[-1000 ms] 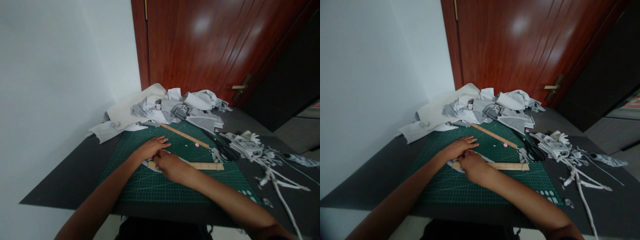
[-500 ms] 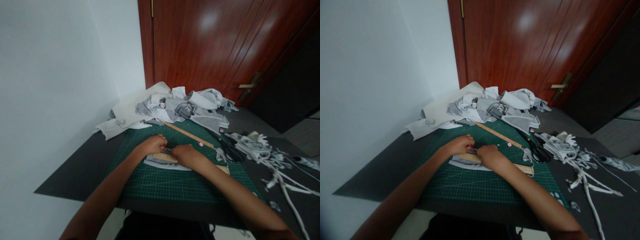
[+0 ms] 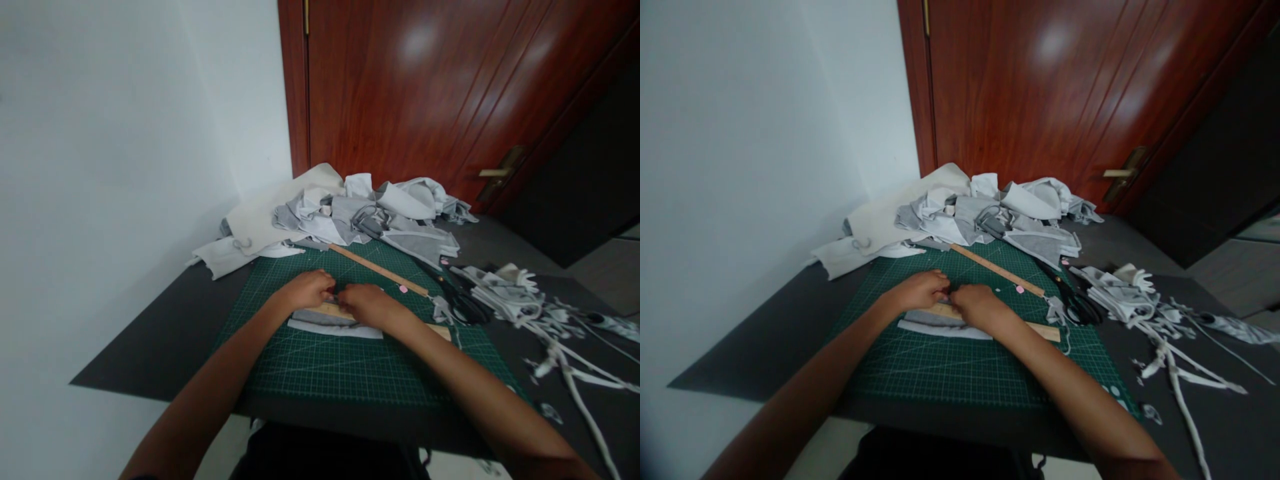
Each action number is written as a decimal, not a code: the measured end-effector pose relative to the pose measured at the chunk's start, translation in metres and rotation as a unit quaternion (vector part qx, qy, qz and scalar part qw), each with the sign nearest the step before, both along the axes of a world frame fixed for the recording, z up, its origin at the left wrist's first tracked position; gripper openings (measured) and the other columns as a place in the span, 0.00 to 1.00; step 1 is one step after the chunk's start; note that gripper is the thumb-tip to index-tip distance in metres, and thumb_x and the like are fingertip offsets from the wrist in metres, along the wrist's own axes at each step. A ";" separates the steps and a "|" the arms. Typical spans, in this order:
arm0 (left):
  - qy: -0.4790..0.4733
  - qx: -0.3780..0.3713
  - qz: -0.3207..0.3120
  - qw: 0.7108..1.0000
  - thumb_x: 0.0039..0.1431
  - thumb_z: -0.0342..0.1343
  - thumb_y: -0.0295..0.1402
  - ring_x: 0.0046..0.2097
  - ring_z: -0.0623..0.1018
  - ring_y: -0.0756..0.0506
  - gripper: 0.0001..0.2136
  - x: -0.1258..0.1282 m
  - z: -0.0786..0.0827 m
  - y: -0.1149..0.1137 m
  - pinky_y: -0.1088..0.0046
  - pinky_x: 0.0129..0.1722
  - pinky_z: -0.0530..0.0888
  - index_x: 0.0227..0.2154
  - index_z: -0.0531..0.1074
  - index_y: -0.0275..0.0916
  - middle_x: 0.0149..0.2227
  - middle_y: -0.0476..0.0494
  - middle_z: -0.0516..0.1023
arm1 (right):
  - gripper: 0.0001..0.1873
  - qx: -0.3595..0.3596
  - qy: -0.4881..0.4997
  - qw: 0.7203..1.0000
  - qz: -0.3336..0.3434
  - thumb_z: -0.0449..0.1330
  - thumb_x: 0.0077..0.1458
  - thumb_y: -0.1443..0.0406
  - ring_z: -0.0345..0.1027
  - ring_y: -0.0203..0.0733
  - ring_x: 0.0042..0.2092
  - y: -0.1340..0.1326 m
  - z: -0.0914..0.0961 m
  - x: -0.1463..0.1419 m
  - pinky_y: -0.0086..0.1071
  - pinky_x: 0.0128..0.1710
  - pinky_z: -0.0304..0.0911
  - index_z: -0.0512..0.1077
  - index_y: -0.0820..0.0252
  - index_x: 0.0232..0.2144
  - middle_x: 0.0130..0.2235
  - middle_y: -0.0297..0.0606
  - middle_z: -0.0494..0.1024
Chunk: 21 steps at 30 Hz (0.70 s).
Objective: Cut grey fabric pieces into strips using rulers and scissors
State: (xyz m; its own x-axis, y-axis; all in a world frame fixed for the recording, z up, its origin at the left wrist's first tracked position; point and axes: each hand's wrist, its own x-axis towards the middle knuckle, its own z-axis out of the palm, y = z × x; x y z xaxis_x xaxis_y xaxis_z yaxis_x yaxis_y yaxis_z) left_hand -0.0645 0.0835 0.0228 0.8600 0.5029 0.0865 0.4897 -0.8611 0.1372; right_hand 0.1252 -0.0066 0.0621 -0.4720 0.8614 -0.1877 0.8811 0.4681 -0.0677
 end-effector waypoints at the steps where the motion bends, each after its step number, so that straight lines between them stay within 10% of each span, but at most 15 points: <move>1: 0.000 0.001 0.002 1.000 0.62 0.56 0.26 0.42 0.75 0.43 0.06 0.000 0.000 0.000 0.70 0.44 0.69 0.29 0.74 0.40 0.33 0.46 0.76 | 0.14 0.000 0.000 1.000 0.011 0.55 0.65 0.67 0.76 0.48 0.48 0.000 0.001 0.001 0.32 0.39 0.61 0.79 0.58 0.46 0.47 0.46 0.82; 13: -0.003 0.000 0.007 1.000 0.64 0.57 0.29 0.41 0.75 0.44 0.06 -0.001 0.001 -0.001 0.68 0.47 0.69 0.30 0.75 0.40 0.33 0.46 0.77 | 0.11 0.013 -0.004 1.000 0.018 0.56 0.63 0.69 0.76 0.46 0.46 0.002 0.007 0.011 0.31 0.37 0.58 0.78 0.58 0.44 0.45 0.43 0.81; 21: -0.005 -0.001 0.023 1.000 0.63 0.57 0.28 0.42 0.75 0.44 0.06 -0.001 -0.001 0.000 0.70 0.45 0.69 0.30 0.74 0.40 0.34 0.47 0.78 | 0.26 -0.128 0.009 0.992 0.012 0.75 0.44 0.61 0.74 0.47 0.46 -0.002 0.016 0.014 0.29 0.34 0.57 0.75 0.56 0.47 0.48 0.37 0.79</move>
State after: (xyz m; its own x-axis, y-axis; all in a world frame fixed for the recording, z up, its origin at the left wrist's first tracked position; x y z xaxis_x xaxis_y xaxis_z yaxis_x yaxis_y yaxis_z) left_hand -0.0659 0.0831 0.0216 0.8354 0.5415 0.0942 0.5267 -0.8377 0.1445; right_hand 0.1393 -0.0084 0.0786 -0.4978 0.7750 -0.3894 0.8671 0.4549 -0.2032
